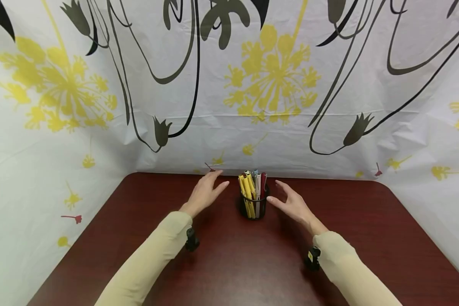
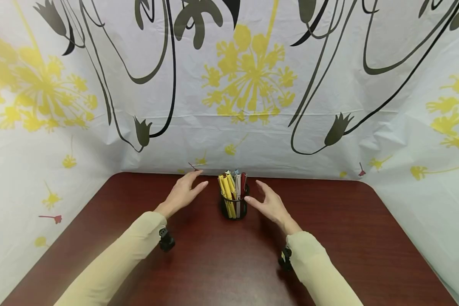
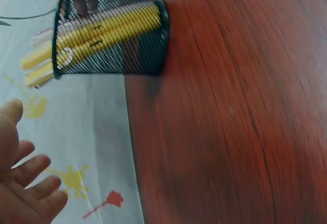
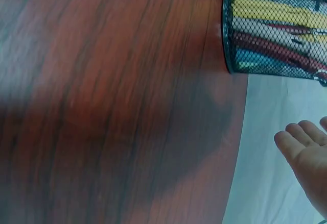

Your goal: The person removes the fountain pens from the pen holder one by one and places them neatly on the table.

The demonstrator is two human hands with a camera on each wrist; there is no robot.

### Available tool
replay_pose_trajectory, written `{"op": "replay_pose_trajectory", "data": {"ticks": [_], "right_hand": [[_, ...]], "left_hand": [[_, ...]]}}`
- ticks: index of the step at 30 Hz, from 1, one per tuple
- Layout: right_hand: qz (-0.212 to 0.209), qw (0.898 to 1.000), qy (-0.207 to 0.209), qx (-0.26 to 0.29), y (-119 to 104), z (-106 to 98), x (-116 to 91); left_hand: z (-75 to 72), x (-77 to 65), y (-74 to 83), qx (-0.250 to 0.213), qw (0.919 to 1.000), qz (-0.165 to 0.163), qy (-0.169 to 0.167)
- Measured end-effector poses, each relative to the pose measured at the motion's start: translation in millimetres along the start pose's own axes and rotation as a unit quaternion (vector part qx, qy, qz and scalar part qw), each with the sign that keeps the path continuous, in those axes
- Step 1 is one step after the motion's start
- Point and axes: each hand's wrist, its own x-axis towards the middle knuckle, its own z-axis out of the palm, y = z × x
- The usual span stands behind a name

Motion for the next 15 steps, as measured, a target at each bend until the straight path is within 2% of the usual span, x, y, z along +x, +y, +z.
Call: {"op": "replay_pose_trajectory", "data": {"ticks": [3, 8, 15], "right_hand": [[0.005, 1.0, -0.005, 0.014, -1.2, 5.0, 2.0], [-0.006, 0.999, -0.014, 0.029, -3.8, 15.2, 6.9], [-0.021, 0.999, -0.015, 0.047, -7.1, 24.2, 11.8]], "left_hand": [[2.4, 1.6, 4.7, -0.061, 0.9981, 0.007, 0.008], [7.2, 4.8, 11.5, -0.172, 0.9848, -0.019, 0.015], [17.6, 11.6, 18.7, -0.259, 0.9636, -0.054, 0.036]]}}
